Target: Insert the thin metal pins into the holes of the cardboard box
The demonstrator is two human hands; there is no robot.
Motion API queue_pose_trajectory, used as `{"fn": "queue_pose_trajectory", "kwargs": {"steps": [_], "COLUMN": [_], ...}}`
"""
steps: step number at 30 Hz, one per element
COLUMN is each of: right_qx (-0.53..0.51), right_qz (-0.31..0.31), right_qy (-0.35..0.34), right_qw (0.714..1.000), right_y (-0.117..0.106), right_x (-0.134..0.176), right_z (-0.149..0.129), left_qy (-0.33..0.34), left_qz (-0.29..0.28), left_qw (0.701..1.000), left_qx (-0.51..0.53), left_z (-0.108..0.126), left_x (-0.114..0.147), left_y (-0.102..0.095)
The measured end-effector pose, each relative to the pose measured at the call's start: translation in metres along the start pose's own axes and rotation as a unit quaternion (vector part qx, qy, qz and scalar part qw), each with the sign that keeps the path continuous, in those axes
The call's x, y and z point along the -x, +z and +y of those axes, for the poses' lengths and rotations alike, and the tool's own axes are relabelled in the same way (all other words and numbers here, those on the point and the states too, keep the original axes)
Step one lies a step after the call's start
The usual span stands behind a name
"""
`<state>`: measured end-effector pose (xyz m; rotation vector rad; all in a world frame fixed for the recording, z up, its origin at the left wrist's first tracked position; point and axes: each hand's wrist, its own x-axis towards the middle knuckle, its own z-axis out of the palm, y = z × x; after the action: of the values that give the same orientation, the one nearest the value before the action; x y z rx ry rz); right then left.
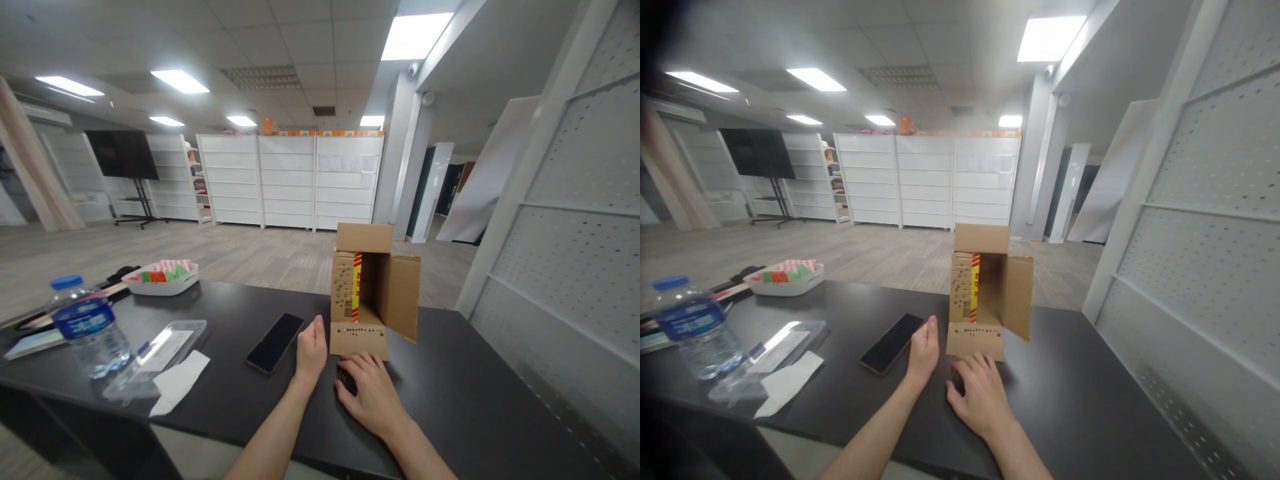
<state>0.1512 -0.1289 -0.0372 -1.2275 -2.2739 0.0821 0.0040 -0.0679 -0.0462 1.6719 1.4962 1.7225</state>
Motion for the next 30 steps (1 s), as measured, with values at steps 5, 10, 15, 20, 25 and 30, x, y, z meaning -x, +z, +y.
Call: {"fn": "queue_pose_trajectory", "kwargs": {"steps": [5,10,15,20,25,30], "right_qx": [0.002,0.009,0.012,0.015,0.002,-0.054], "right_qz": [0.004,0.007,0.015,0.019,0.035,0.076], "right_qy": [-0.004,-0.014,-0.022,-0.036,-0.051,-0.022], "right_qw": [1.0,1.0,1.0,0.999,0.998,0.995], "right_y": [0.001,0.001,0.001,0.001,0.0,0.001], "right_x": [-0.001,-0.002,-0.003,-0.004,-0.005,-0.008], "right_z": [0.0,-0.001,0.0,0.002,0.006,0.013], "left_qy": [0.003,0.004,-0.001,-0.009,-0.003,-0.001], "left_qz": [0.003,0.004,-0.006,-0.007,0.0,0.003], "left_qw": [1.0,1.0,1.0,1.0,1.0,1.0], "left_qx": [-0.002,-0.015,-0.012,-0.001,0.005,0.01], "left_z": [0.002,0.001,0.001,0.001,0.001,-0.001], "left_x": [0.0,0.0,0.0,0.0,-0.001,0.0], "left_y": [0.0,0.0,-0.001,-0.001,0.0,0.0]}}
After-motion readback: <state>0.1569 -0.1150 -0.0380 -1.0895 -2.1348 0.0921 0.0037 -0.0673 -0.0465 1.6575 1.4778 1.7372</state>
